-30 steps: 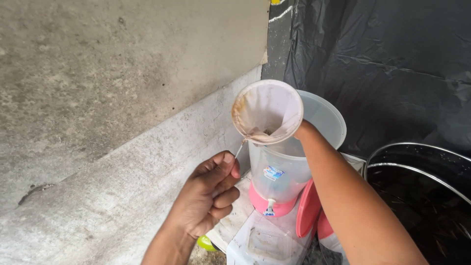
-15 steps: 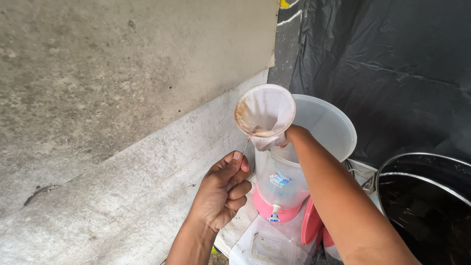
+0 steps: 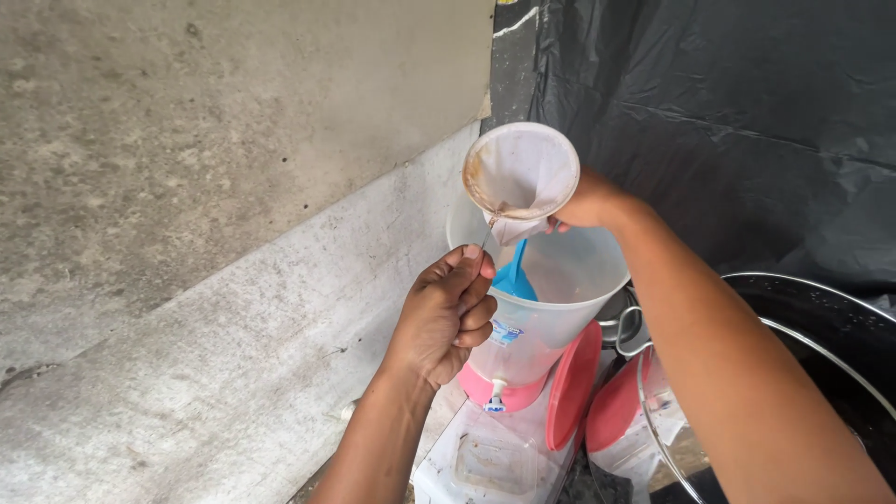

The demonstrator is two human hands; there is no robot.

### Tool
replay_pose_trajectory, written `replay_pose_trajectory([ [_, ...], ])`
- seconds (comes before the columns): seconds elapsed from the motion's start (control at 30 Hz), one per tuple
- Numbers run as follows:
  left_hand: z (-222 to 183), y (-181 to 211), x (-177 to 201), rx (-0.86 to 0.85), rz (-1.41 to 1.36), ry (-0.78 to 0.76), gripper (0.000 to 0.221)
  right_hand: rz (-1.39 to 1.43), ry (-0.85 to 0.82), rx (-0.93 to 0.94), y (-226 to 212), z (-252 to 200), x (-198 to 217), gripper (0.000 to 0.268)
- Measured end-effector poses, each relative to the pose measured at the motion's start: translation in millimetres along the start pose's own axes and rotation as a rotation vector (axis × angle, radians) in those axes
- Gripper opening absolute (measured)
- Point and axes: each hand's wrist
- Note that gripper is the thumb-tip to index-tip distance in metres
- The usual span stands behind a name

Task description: Transferring tea from a large pot into a dispenser using a ladle and a strainer

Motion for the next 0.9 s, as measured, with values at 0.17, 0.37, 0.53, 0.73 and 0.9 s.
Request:
replay_pose_trajectory([
  [0.17,4.4,-11.8,-8.3,-0.044,0.082,0.021,0.029,-0.048,0.046,0.025,32.2,0.8,26.4,0.022],
  [0.37,11.7,-26.0,-13.5,-0.115,0.238,0.118,0.023,0.076,0.167,0.003,-4.0,-41.0,65.3,0.022],
  [0.53,32.9,-30.8,-11.3,-0.107,0.333,0.164,0.023,0.157,0.123,-0.065,-33.0,-86.6,103.2,0.030],
  [0.73,49.0,-27.1,-13.3,-0.152,0.507,0.233,0.029,0.325,0.033,-0.030,-36.1,-133.4,133.4,0.041],
  [0.9,51.5,-32.7,-15.3,-0.264,0.657,0.292,0.031,0.442,0.023,-0.051,-27.8,-172.2,159.4,0.053],
])
Point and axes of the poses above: each hand's wrist, its own z-axis towards the middle knuckle, its own x-axis out of the back of the hand, y = z × x, and after that the axes turned 4 degrees about -z, right-handed
